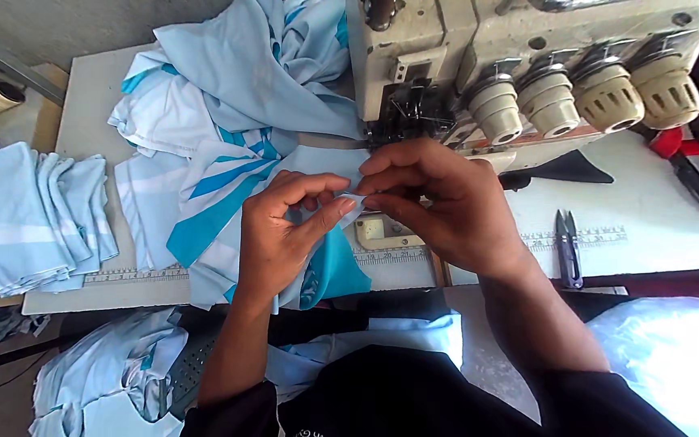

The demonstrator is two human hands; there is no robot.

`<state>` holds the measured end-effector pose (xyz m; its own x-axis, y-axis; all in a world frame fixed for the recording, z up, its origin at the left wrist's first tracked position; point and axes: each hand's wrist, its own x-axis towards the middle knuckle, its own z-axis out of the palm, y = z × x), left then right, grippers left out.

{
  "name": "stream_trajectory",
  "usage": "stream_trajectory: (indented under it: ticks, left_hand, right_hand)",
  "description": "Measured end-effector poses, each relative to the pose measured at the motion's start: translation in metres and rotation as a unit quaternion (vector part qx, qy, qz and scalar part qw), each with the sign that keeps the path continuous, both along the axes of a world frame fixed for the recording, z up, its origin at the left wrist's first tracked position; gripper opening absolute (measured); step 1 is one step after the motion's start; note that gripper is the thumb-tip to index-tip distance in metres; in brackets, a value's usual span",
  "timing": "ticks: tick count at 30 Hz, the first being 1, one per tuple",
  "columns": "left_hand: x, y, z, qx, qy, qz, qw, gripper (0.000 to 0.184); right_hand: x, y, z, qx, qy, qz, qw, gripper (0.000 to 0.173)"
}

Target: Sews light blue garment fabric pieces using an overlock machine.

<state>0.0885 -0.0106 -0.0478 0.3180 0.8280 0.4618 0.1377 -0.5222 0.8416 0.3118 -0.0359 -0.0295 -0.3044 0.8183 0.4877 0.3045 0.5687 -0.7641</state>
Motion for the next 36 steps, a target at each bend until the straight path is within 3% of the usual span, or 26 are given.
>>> stream_trajectory:
  ticks: [8,15,19,21,28,31,36]
  left_hand:
    - [-0.001,-0.002,-0.001,0.009,-0.006,-0.003,1.000,0.006]
    - [-0.005,-0.016,0.006,-0.005,0.022,-0.014,1.000,0.009]
    - [0.004,-0.028,-0.001,0.062,0.027,0.004,0.998,0.009]
    - [0.011,-0.026,-0.013,0.124,0.061,0.006,0.990,0.023]
    - [0.006,-0.024,-0.028,0.369,0.200,0.012,0.908,0.016]
    - [0.002,-0.030,-0.029,0.395,0.244,-0.002,0.886,0.019]
    - [0.004,-0.022,-0.024,0.372,0.243,-0.028,0.895,0.020]
  right_hand:
    - [-0.003,-0.003,0.000,0.031,-0.028,-0.023,0.999,0.023]
    - [-0.015,-0.013,0.008,0.190,-0.107,-0.072,0.973,0.019]
    - [-0.018,-0.029,-0.009,0.272,-0.141,-0.109,0.946,0.016]
    - [-0.018,-0.037,-0.030,0.292,-0.110,-0.148,0.938,0.012]
    - [-0.018,-0.058,-0.083,0.192,0.014,-0.218,0.957,0.011]
    - [-0.020,-0.060,-0.097,0.166,0.044,-0.237,0.956,0.010]
    - [-0.016,-0.050,-0.089,0.160,0.042,-0.228,0.960,0.009]
